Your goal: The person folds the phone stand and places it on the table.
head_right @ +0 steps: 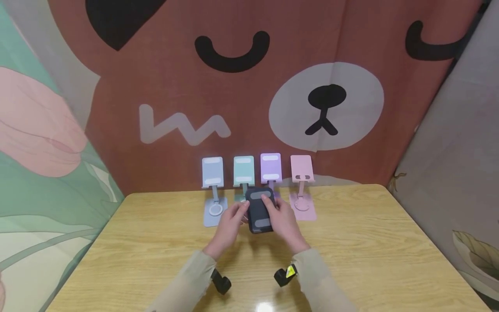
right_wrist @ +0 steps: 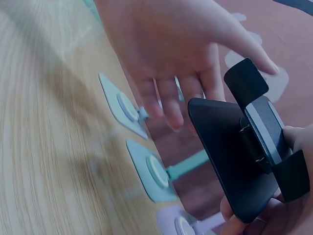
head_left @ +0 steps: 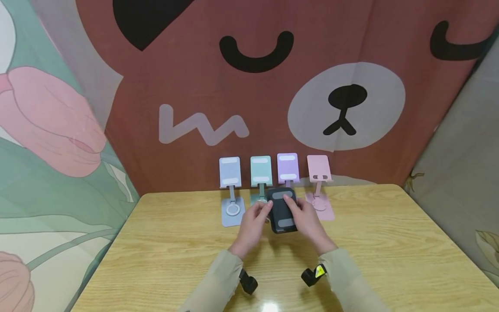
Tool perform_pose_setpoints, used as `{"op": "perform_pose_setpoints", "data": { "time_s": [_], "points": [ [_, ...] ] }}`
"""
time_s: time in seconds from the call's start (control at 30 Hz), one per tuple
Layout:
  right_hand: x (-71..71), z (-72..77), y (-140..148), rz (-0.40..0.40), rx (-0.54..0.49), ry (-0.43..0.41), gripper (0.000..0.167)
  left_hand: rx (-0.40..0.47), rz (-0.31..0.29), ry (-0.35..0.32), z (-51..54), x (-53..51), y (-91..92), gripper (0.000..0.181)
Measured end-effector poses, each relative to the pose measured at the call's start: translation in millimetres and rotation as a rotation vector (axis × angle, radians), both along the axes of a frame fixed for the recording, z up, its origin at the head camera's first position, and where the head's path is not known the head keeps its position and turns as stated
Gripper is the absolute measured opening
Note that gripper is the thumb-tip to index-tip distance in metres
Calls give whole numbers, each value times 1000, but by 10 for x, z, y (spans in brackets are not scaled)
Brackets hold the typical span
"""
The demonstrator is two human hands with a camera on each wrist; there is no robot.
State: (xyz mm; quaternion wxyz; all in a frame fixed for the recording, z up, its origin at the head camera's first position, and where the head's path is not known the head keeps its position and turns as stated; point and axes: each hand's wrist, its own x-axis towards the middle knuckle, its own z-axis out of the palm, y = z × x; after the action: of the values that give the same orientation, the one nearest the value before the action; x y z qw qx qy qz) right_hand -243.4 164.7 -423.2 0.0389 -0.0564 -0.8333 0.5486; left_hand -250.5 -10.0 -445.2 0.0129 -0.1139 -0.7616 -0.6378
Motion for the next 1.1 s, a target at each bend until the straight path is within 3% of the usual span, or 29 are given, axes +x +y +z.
{"op": "perform_pose_setpoints", "data": {
  "time_s": [0.47,0.7,1.1],
  "points": [
    [1,-63,424,-51,59,-10,75,-62,43,37,38,7,-113,49],
    [-12,-80,704,-66,122,-75,84,-34,29,48,6,-16,-138,48],
    [38,-98,1243,-110,186,-170,90,-76,27,28,-11,-18,-188,55]
  ]
}}
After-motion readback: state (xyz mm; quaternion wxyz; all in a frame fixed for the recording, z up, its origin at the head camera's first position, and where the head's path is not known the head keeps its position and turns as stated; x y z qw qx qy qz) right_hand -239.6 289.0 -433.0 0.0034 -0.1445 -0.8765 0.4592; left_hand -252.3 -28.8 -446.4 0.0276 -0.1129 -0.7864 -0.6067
